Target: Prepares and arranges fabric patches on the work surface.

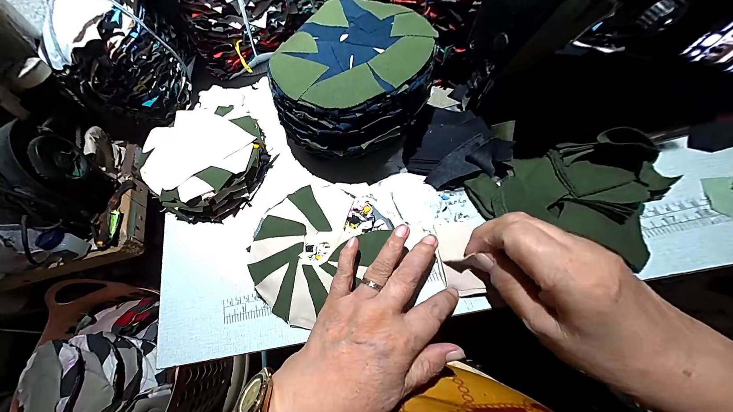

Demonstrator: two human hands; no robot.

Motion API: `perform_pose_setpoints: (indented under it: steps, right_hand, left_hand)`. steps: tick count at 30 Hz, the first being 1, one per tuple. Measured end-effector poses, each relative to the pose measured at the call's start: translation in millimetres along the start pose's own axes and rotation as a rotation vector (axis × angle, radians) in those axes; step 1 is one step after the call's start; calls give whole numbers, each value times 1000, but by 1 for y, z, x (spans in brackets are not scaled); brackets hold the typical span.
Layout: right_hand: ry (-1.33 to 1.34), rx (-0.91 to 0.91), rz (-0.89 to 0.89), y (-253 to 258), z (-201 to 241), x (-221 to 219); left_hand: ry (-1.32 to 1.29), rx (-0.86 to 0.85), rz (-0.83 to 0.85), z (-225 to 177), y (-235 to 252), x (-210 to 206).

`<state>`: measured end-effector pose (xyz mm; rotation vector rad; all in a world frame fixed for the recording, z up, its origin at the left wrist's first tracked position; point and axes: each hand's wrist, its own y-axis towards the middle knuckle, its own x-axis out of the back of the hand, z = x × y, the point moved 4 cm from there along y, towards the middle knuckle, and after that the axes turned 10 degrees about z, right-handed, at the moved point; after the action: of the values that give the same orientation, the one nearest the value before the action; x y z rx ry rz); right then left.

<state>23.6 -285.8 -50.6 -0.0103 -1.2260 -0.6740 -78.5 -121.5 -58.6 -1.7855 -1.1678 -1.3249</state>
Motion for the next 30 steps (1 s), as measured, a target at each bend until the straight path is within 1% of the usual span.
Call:
perform_pose_setpoints:
  steps: [3,9,12,14,17,19,22,25,28,30]
  right_hand:
    - [-25,-69,-69,8,1,12]
    - [133,-32,12,14,-7,9]
    - [120,-45,-23,15,-14,14]
    - [116,-88,-62,19,-19,22]
    - [162,-90,-103,28,-19,33]
    - [184,-23,-139,37,-9,40]
    - [242,101,-206,50,15,47]
    - [401,176,-264,57,32,47]
    - [538,98,-323,58,32,33]
    - [561,-1,-326,56,28,18]
  left_hand:
    - [-18,-1,-15,1,0,6]
    - [-46,9,-152,5,3,27]
    - [-30,35,-187,8,2,33]
    - [-72,47,-228,12,2,38]
    - [-263,35,-322,20,7,48]
    - [-462,34,-360,26,13,58]
    - [-770,19,-325,30,20,69]
    - [-949,-11,-320,32,22,75]
    - [-1048,-20,-347,39,18,78]
    - [-965,35,-364,41,11,81]
